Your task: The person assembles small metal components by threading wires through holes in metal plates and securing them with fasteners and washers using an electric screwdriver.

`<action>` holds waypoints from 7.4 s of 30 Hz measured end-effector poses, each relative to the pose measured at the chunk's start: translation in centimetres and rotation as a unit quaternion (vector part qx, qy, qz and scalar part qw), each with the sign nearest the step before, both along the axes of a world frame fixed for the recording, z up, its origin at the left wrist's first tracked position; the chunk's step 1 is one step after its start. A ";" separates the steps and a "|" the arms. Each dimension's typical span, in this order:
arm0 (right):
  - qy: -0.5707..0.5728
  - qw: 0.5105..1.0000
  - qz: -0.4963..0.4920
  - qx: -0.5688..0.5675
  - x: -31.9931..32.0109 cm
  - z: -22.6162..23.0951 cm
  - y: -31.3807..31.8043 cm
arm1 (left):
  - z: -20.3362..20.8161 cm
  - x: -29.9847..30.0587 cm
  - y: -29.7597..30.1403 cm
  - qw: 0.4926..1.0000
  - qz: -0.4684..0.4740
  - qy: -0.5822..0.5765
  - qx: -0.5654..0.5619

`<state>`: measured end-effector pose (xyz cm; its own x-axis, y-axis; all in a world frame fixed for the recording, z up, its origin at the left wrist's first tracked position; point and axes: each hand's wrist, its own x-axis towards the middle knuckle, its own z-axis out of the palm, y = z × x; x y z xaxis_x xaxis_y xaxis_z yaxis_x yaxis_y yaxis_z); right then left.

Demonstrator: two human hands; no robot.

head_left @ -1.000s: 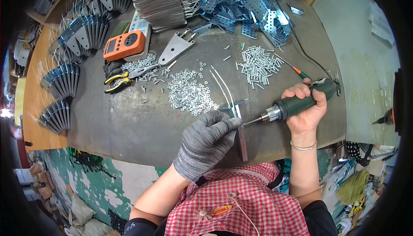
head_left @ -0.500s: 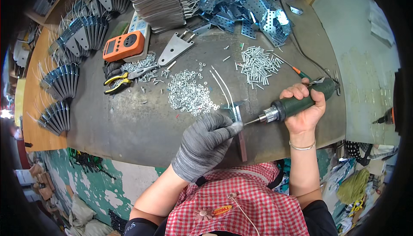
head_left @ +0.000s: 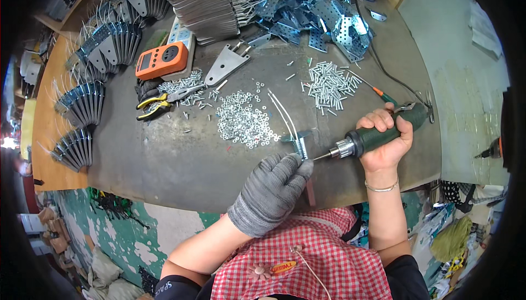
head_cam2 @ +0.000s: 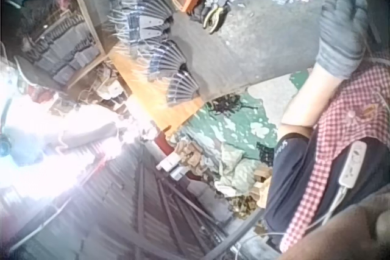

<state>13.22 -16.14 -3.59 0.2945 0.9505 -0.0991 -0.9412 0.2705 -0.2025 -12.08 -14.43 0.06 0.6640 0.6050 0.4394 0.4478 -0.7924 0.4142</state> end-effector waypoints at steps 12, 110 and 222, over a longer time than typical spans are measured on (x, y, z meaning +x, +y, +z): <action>-0.020 1.000 0.016 0.003 -0.9 0.5 -0.7 | 1.1 -3.9 0.5 0.691 0.142 -0.295 -0.645; -0.881 0.279 -0.220 -0.312 12.4 2.4 1.5 | -0.8 -1.0 4.6 0.996 -0.057 -0.056 0.027; -0.665 0.720 0.193 -0.047 -9.6 4.2 1.7 | -2.1 -4.9 -0.8 0.737 0.222 -0.345 -0.537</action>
<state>3.60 -14.47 0.56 -0.0968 0.9944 -0.0422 0.1008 -0.0324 -0.9944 -17.00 -15.25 -2.05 0.1388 0.9403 -0.3109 -0.0469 0.3198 0.9463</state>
